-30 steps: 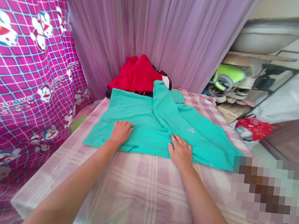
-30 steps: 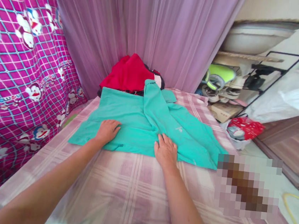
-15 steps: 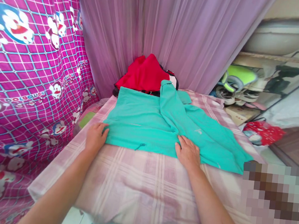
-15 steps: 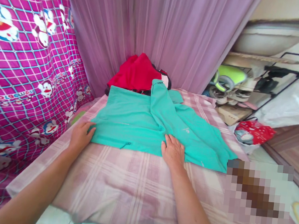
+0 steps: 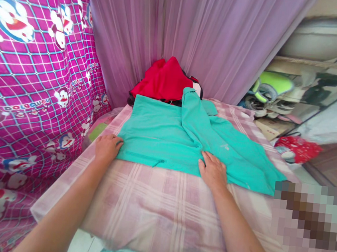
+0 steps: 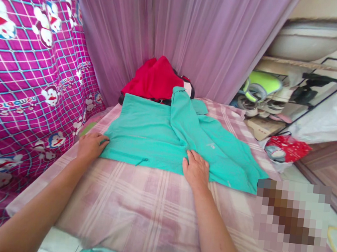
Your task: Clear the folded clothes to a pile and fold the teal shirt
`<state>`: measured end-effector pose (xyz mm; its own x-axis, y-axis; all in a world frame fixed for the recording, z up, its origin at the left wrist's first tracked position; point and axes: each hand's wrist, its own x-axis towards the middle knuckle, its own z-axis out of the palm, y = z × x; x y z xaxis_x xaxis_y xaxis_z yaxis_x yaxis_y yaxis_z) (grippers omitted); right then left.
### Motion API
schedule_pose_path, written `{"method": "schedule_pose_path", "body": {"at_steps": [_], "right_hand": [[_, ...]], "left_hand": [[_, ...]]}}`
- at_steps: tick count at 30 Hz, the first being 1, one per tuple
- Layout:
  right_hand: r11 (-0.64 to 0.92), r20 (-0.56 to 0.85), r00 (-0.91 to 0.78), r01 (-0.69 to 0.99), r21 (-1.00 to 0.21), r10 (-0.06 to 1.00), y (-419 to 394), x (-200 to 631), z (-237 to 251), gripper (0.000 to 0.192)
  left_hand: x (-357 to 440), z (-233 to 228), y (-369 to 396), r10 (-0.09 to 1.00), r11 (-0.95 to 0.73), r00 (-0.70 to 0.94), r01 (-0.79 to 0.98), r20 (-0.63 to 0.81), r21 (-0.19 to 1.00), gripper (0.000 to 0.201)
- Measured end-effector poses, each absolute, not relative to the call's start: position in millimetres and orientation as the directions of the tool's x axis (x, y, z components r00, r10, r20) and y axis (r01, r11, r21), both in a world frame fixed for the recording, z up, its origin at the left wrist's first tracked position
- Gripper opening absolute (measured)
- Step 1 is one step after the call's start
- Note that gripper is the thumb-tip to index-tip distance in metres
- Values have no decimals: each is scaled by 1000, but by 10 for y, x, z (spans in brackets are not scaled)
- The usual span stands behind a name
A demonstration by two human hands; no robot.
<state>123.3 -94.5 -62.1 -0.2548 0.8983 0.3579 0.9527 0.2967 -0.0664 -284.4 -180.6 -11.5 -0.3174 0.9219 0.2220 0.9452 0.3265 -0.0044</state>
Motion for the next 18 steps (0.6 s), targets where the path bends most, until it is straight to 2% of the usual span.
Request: {"method": "schedule_pose_path", "body": {"at_steps": [5,9,12,15,18], "right_hand": [[297,362,-246,950,-92,899,-960,1213,-600,43],[296,355,-244,950,-97,902,-966,1211,-588,44],[297,350,-245,949,-103,904,-972,1205,-583,43],[299,355,-242,947,-117,903,-966,1204,-584,42],[294,348,-235,947,-127,908,-956,1203,-568,42]], "left_hand": [[-2791,-122,-1738,923,351,-343,936,174,-11,33],[-2905,-132,-1699,875,441,-454,891,170,109,39],[-3182,-57,-1747,779,579,-604,796,166,177,44],[-3492,79,-1877,676,717,-726,687,126,114,54],[-3637,187,-1978,654,755,-751,656,89,-13,57]]}}
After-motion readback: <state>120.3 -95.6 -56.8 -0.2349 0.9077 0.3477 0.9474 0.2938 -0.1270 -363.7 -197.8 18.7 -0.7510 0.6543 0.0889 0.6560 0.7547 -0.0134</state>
